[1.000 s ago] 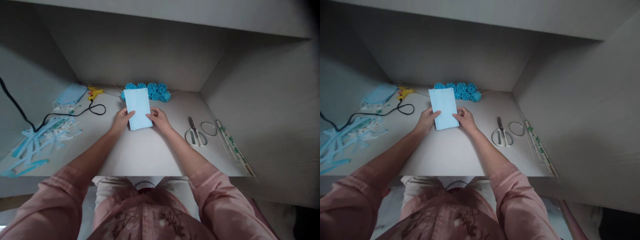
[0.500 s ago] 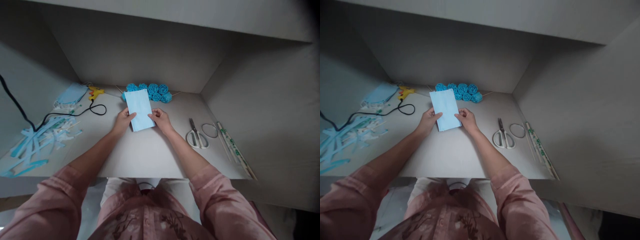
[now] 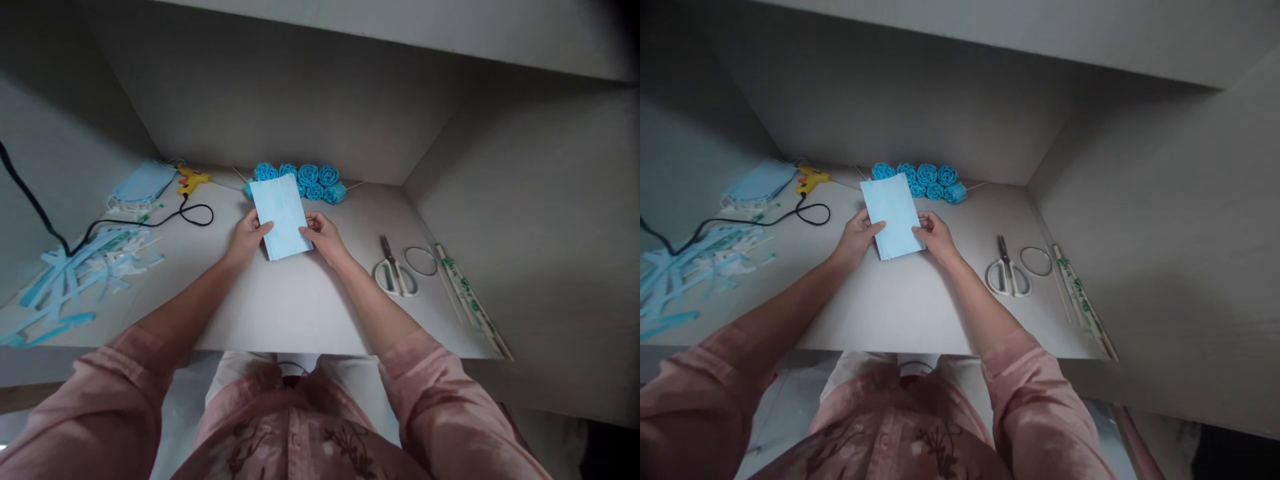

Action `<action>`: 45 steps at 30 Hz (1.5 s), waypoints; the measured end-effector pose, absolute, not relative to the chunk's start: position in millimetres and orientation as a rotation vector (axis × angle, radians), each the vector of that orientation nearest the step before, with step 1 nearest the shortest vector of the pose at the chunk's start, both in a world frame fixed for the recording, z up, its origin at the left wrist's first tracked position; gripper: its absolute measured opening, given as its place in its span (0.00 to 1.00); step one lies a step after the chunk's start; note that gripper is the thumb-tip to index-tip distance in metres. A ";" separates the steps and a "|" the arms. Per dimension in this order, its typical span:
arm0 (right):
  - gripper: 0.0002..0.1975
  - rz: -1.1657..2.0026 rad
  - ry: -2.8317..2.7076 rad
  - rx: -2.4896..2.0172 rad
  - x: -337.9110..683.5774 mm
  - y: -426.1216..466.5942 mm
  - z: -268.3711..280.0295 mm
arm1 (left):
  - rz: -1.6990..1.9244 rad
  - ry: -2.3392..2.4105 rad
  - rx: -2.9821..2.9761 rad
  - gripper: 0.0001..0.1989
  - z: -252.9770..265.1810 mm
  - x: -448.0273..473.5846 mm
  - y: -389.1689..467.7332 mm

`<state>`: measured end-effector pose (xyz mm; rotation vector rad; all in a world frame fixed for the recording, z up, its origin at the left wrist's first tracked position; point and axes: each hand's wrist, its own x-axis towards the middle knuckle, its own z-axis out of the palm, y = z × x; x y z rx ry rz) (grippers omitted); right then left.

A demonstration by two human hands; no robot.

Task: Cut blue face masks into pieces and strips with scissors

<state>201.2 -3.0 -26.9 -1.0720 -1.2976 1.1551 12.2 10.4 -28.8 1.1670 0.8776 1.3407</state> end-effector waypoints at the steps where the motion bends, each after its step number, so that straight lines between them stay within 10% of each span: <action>1: 0.21 1.155 -1.297 -1.077 201.2 -2.9 -27.0 | 1.341 0.877 1.172 0.31 -28.2 12.1 9.9; 14: 0.16 1.080 -1.305 -1.100 203.2 -2.4 -19.3 | 1.268 0.896 1.181 0.25 -25.5 12.3 7.2; 25: 0.25 1.700 -1.337 -0.976 201.4 -16.4 -14.1 | 1.328 0.888 1.160 0.21 -32.1 3.0 15.7; 45: 0.05 1.018 -1.454 -1.401 198.3 -7.0 -32.1 | 0.891 1.376 2.206 0.32 -29.9 -17.9 23.9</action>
